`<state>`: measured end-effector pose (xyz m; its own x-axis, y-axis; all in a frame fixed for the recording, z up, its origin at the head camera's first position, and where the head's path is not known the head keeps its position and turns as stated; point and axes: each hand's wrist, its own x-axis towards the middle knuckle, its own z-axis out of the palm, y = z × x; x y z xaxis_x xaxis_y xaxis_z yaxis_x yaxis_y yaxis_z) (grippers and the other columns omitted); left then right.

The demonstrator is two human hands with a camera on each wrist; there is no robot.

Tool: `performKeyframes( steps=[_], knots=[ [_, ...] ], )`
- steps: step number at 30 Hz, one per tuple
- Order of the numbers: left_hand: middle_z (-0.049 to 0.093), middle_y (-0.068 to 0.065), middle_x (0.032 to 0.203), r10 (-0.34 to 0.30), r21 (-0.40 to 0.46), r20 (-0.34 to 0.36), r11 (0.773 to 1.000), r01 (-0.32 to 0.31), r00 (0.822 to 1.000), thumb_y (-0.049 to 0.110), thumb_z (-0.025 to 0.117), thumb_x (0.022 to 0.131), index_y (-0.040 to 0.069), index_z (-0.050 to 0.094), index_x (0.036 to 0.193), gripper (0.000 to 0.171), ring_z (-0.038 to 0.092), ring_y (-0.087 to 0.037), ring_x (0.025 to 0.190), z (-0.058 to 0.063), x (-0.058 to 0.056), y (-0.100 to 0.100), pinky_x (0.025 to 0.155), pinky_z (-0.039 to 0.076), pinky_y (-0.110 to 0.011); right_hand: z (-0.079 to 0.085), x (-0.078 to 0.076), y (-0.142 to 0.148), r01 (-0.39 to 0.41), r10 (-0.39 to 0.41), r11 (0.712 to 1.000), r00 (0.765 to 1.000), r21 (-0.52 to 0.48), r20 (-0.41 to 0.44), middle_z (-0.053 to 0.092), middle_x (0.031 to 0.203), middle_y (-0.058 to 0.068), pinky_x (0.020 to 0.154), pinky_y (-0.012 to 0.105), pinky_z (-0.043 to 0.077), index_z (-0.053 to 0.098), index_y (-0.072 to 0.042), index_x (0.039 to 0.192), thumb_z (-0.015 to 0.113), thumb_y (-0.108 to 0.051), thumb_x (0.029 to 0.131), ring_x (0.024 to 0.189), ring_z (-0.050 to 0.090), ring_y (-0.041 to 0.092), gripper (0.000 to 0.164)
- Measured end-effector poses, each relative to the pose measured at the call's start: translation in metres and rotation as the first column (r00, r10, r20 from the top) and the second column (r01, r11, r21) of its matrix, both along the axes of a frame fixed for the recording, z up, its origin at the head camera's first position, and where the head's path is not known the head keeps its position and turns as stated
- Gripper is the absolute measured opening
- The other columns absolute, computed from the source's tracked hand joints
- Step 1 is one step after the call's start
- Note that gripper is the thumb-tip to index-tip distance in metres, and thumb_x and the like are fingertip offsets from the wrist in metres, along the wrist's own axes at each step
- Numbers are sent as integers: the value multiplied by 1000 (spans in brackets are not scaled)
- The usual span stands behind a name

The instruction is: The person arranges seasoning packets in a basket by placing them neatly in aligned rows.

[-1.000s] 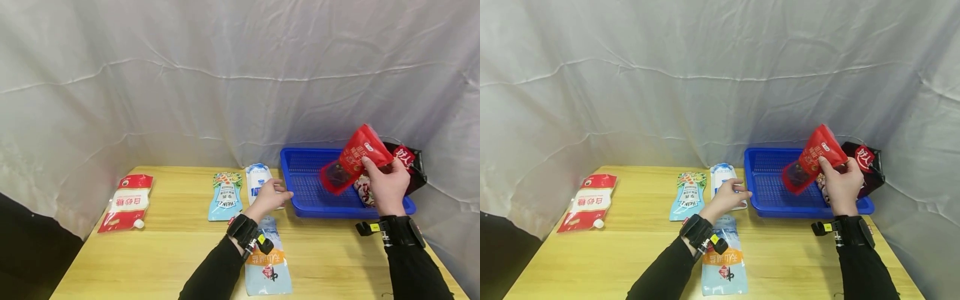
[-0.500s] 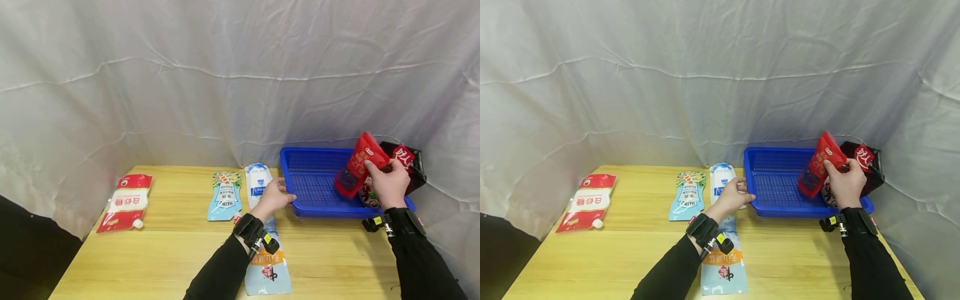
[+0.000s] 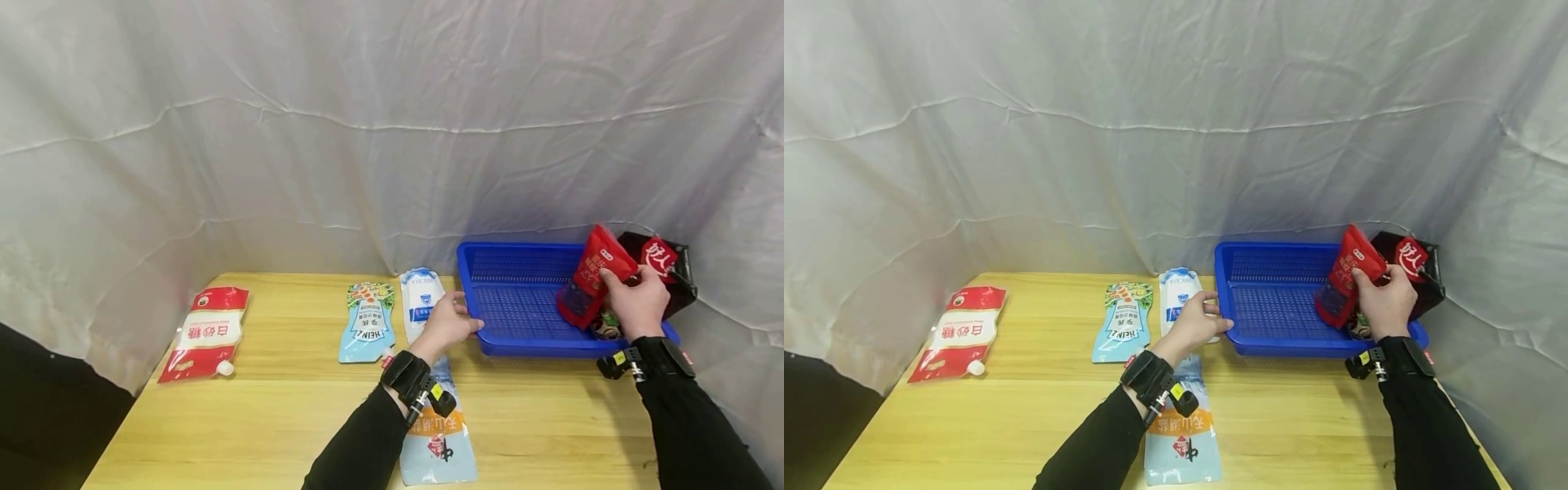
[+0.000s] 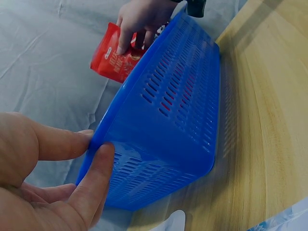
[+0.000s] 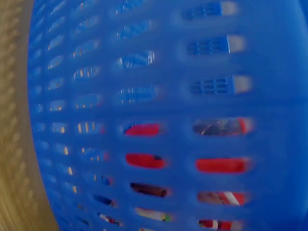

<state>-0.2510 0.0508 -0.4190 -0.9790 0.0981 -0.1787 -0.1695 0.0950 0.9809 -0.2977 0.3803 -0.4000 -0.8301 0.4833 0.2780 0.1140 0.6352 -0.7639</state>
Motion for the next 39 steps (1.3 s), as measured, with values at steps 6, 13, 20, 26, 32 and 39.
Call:
performKeyframes(
  steps=[6,13,20,26,32,39],
  knots=[
    [66,-13,110,-1,4,-5,1000,1,1000,-5,79,87,3,50,147,67,69,-20,86,-1,1,0,76,63,-33,-4,2,4,-22,22,1000,1000,6,-10,66,127,24,53,7,42,56,0,136,68,-44,98,65,46,-14,60],
    [66,-14,112,-5,3,-11,1000,5,1000,-5,78,88,3,50,147,67,69,-21,88,-2,1,-1,79,63,-37,-11,5,8,-83,83,996,997,-42,9,62,128,21,52,14,51,49,-4,149,73,-45,95,57,56,-9,71],
    [66,-14,111,-12,9,-7,1000,12,1000,-5,78,88,3,49,148,67,69,-20,85,-1,1,0,76,63,-34,-11,7,7,-97,98,994,995,-53,12,58,140,25,53,10,50,43,-6,156,72,-47,95,66,51,-15,78],
    [65,-14,112,-12,13,-3,1000,12,1000,-5,77,88,3,48,148,67,69,-21,87,-2,1,0,77,63,-34,-3,15,-3,-16,12,998,998,-66,-56,53,150,12,81,12,48,38,-17,160,74,-44,94,105,59,8,80],
    [65,-13,110,-15,33,0,999,15,1000,-6,77,88,3,48,148,68,68,-20,86,-1,2,0,82,64,-40,8,34,-21,-13,6,999,980,-31,-197,39,161,5,112,30,37,35,-19,161,75,-33,94,140,43,30,79],
    [65,-12,108,-16,35,0,999,16,1000,-6,76,89,3,48,148,66,69,-20,85,-2,2,-1,77,64,-35,9,53,-53,-110,168,981,899,162,-405,52,149,17,109,34,37,52,-8,149,77,-15,91,135,49,35,63]
  ],
)
